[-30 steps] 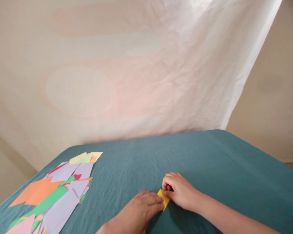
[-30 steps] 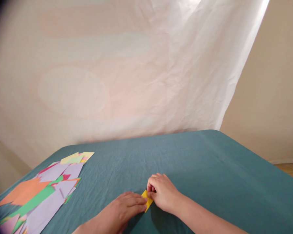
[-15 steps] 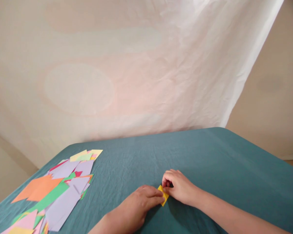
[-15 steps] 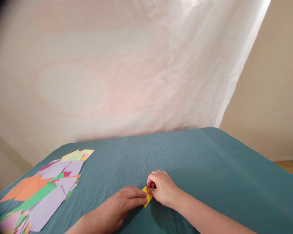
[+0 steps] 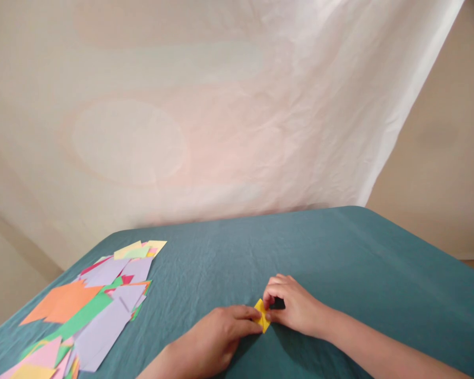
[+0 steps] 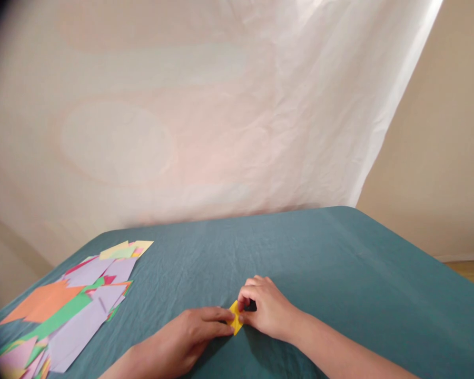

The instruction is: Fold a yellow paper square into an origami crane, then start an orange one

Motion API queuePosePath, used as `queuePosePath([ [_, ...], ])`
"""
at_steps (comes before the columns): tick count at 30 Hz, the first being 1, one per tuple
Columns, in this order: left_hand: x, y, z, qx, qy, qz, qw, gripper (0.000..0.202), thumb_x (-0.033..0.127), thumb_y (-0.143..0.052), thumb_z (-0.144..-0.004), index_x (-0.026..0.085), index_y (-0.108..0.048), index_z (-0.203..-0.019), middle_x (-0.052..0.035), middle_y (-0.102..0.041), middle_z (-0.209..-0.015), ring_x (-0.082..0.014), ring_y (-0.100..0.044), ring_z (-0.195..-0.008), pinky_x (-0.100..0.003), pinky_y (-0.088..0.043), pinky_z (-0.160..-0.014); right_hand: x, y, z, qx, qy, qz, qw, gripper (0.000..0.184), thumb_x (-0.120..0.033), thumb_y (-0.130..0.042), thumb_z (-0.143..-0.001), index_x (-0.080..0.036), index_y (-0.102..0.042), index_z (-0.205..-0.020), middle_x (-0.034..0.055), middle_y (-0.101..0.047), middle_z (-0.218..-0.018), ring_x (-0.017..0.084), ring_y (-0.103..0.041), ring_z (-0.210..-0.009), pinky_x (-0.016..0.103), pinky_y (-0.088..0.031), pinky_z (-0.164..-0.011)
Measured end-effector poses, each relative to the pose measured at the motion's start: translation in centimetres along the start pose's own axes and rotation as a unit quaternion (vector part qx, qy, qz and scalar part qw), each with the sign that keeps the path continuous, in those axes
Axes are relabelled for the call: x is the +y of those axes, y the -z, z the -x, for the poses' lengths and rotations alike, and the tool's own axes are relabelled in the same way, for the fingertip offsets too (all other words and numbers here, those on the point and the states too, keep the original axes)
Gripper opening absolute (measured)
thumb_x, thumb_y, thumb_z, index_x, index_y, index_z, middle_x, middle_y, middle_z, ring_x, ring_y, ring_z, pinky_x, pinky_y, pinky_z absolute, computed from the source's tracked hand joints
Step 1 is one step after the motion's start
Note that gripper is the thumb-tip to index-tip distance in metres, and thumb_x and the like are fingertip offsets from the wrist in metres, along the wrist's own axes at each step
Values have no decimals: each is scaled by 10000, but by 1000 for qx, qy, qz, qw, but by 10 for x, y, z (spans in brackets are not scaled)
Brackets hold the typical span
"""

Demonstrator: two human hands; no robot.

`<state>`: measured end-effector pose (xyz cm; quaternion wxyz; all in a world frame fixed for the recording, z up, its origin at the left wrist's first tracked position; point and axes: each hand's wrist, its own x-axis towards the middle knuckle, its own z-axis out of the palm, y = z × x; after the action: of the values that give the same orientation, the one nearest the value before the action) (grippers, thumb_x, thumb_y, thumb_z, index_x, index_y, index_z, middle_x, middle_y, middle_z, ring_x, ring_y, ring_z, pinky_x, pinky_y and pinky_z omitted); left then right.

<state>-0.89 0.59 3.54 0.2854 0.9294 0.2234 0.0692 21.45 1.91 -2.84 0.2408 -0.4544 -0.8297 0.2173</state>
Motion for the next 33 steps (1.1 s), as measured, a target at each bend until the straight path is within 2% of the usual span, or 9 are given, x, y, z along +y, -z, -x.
queuePosePath([
  [5, 5, 2, 1, -4, 3, -16, 1000, 457, 64, -366, -875, 308, -541, -1219, -9, -608, -1202, -173, -577, -1086, -257, -448, -911, -3, 2, 0, -7, 1, 9, 1000, 109, -311, -701, -753, -219, -651, -786, -10, -617, -805, 150, -522, -778, 268, -317, -713],
  [10, 5, 3, 0, -1, 6, -16, 1000, 456, 73, -351, -882, 315, -550, -1213, -3, -615, -1199, -172, -580, -1082, -262, -453, -904, -8, 6, 2, -17, 2, 23, 1000, 168, -323, -746, -699, -237, -656, -811, -20, -606, -828, 153, -517, -798, 274, -311, -733],
  [14, 3, 2, 0, -4, 3, -16, 1000, 441, 83, -365, -881, 312, -561, -1203, -5, -620, -1196, -177, -582, -1083, -262, -457, -898, -10, 7, 2, -19, -2, 23, 1000, 177, -357, -735, -715, -235, -656, -815, -12, -607, -831, 159, -514, -804, 277, -310, -737],
  [25, 9, 5, -1, 2, 3, -13, 1000, 462, 57, -364, -872, 306, -538, -1221, -7, -611, -1209, -169, -578, -1088, -271, -452, -912, -9, 5, 0, -13, -7, 25, 1000, 180, -348, -750, -693, -238, -661, -804, -19, -607, -810, 151, -517, -784, 267, -311, -719],
  [33, 7, 2, -2, -8, -1, -33, 999, 482, 55, -361, -869, 316, -524, -1240, -4, -621, -1185, -174, -587, -1070, -259, -458, -895, -8, 3, 0, -11, -9, 20, 1000, 225, -407, -755, -680, -242, -667, -804, -10, -614, -806, 162, -519, -779, 273, -317, -718],
])
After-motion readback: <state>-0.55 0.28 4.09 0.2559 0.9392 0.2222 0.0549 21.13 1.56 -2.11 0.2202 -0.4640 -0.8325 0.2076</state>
